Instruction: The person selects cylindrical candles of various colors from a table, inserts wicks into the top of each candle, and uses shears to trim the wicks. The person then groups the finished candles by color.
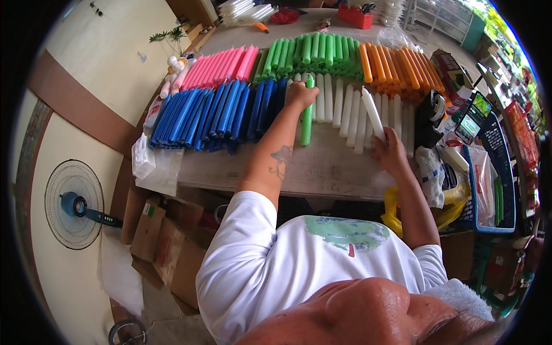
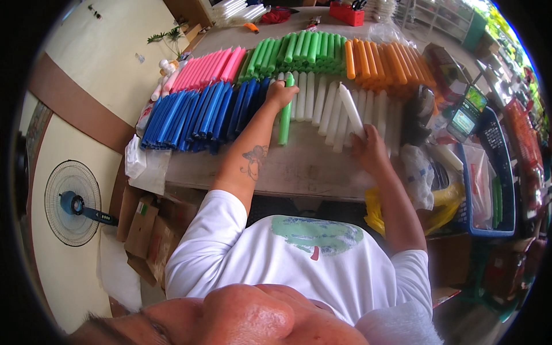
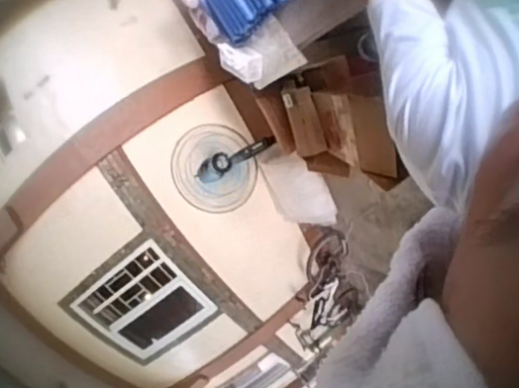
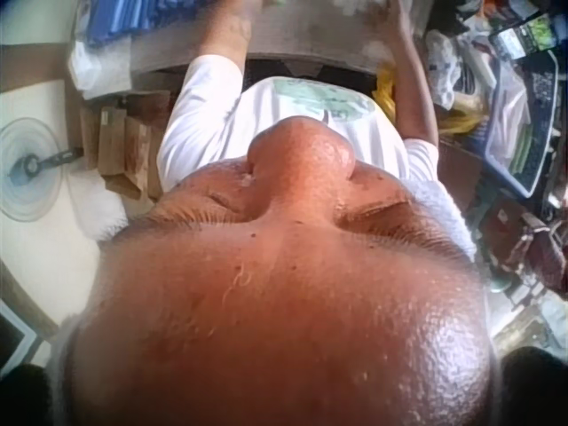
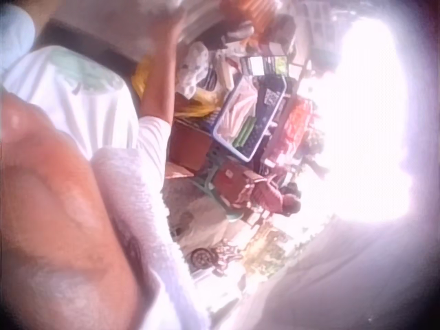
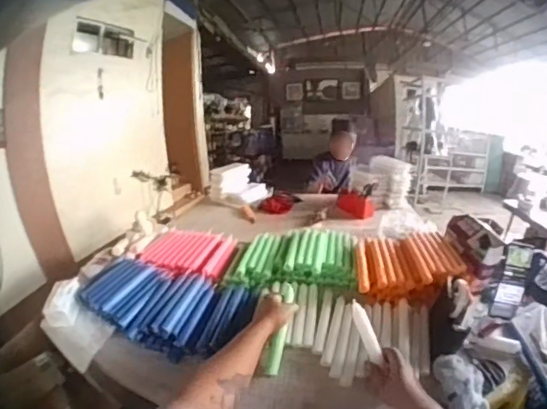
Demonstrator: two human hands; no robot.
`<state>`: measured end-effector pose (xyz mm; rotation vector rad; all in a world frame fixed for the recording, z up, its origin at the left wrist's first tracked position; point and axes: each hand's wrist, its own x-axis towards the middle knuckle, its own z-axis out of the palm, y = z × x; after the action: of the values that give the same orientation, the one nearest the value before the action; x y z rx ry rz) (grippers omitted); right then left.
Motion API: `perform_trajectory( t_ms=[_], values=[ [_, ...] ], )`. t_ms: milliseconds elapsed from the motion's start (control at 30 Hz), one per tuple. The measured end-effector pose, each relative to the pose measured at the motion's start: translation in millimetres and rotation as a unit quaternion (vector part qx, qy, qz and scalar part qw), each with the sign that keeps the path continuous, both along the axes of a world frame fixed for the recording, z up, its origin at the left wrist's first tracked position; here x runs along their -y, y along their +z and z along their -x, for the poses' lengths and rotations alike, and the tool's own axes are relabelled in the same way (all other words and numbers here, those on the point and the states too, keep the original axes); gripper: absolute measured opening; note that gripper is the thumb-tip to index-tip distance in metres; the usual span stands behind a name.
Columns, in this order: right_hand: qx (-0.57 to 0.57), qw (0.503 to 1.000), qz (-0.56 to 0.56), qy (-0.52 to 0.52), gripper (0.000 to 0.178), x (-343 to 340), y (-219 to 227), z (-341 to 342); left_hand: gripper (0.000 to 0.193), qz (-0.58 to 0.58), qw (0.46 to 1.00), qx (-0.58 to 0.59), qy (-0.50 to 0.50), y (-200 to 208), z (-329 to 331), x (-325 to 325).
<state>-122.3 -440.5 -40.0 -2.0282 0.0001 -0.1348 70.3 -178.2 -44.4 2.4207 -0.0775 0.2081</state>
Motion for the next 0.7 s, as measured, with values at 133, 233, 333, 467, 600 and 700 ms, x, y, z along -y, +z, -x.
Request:
perform_trajectory(
  t_ms=[133, 233, 333, 467, 600, 700],
  values=[
    [-0.045, 0.998, -0.032, -0.021, 0.032, -8, 25, 2, 0.042, -0.082, 0.993, 0.059, 0.056, -6, -6, 6],
    [-0.017, 0.999, -0.046, -0.019, 0.031, -5, 28, 6, 0.047, 0.087, 0.996, 0.001, 0.013, 7, -10, 37],
    [0.001, 0.995, -0.097, -0.011, 0.026, -8, 33, 8, 0.051, 0.153, 0.987, 0.057, 0.012, 1, -10, 73],
    [-0.048, 0.989, -0.119, 0.077, 0.024, -33, 57, 7, 0.040, 0.206, 0.968, 0.142, -0.026, 3, -11, 65],
    [-0.109, 0.937, -0.291, 0.157, 0.023, -64, 67, 1, 0.034, 0.440, 0.893, 0.092, 0.005, 18, -7, 48],
    [-0.145, 0.916, -0.332, 0.171, 0.026, -87, 73, -1, 0.037, 0.149, 0.960, 0.231, -0.045, 20, 5, -2]
  ],
)
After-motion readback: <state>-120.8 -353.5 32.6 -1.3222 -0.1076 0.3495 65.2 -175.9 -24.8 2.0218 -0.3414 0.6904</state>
